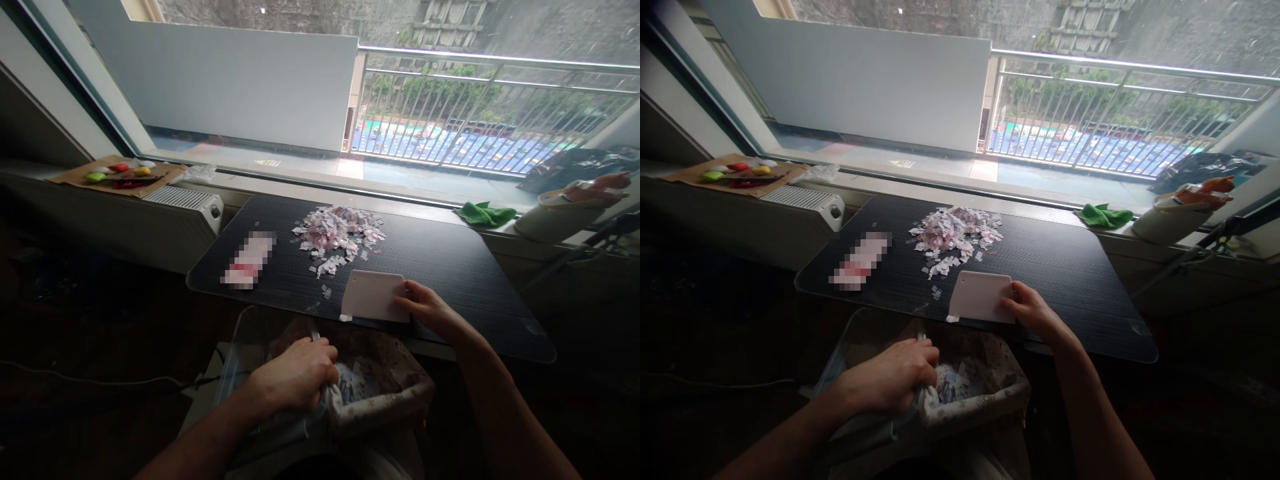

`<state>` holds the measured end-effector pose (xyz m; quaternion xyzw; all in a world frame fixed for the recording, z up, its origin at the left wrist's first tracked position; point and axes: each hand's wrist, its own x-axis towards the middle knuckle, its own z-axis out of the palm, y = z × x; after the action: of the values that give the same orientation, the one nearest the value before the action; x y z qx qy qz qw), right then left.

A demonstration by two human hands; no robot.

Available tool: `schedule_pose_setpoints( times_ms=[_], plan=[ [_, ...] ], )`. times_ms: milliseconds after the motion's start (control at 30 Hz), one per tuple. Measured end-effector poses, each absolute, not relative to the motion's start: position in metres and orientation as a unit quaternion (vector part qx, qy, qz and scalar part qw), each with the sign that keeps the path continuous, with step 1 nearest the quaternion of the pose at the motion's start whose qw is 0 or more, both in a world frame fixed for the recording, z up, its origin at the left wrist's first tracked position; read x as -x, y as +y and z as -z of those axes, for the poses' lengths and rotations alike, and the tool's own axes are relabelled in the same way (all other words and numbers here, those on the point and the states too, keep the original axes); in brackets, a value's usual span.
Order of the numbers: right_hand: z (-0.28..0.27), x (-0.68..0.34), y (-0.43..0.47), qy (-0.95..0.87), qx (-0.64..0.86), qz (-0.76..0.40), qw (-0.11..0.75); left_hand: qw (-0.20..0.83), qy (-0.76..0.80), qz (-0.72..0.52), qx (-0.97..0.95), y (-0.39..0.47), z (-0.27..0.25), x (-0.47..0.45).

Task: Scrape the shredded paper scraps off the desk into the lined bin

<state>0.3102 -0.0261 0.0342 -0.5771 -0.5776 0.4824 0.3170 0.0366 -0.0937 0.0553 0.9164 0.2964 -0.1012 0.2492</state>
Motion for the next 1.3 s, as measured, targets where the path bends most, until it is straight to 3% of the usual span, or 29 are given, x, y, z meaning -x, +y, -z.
schedule_pose_setpoints(
  times_ms=[800, 1100, 1300],
  plan=[
    [-0.035, -0.319, -0.037, -0.553, 0.572, -0.513, 0.322, 0.251, 0.3, 0.099, -0.915, -0.092, -0.049, -0.036],
    [-0.024, -0.302, -0.022, -0.531, 0.586, -0.448, 0.417, 0.233, 0.269, 0.109, -0.928, -0.095, -0.049, -0.059],
    [-0.022, -0.281, -0.011, -0.489, 0.628, -0.433, 0.423, 0.224, 0.176, 0.109, -0.952, -0.1, -0.042, -0.099]
  ],
)
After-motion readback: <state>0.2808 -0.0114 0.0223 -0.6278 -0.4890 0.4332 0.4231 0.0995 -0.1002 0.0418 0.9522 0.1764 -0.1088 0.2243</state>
